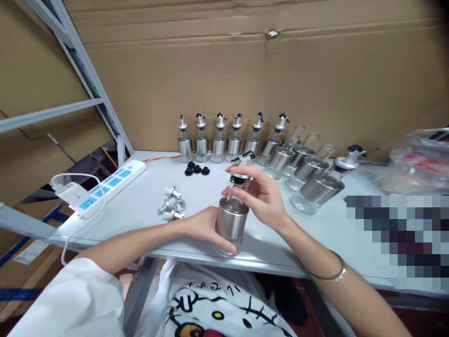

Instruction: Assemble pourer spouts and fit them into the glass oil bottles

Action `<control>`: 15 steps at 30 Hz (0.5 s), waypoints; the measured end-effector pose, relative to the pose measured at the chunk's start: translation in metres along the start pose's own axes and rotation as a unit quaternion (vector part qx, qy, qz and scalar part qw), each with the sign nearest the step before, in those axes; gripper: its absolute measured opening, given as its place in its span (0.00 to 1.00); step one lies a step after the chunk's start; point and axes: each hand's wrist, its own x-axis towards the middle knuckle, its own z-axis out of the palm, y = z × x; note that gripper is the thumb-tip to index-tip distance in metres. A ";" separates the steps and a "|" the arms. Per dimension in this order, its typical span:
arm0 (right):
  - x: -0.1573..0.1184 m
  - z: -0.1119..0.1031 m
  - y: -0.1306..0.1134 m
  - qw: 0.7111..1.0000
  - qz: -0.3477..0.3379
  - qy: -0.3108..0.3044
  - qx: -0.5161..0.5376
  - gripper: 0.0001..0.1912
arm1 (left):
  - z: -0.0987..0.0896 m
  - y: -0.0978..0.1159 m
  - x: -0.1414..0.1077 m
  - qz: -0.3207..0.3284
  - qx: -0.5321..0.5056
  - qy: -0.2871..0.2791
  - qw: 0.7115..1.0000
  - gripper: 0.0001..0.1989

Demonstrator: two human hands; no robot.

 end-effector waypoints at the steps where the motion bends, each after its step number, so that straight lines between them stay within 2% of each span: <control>1: 0.000 0.000 0.000 1.000 0.000 0.000 0.001 0.15 | 0.000 0.000 0.000 -0.004 0.004 -0.002 1.000 0.28; 6: 0.001 0.000 0.003 1.000 0.013 -0.002 0.008 0.15 | -0.001 0.001 0.000 -0.014 0.016 -0.004 1.000 0.29; 12: 0.007 -0.004 0.011 0.999 0.031 0.024 -0.010 0.15 | -0.001 0.001 0.001 -0.018 0.001 -0.013 1.000 0.30; 15: 0.009 -0.005 0.013 0.999 0.015 0.026 -0.044 0.12 | -0.002 0.001 0.001 -0.018 -0.004 -0.017 1.000 0.29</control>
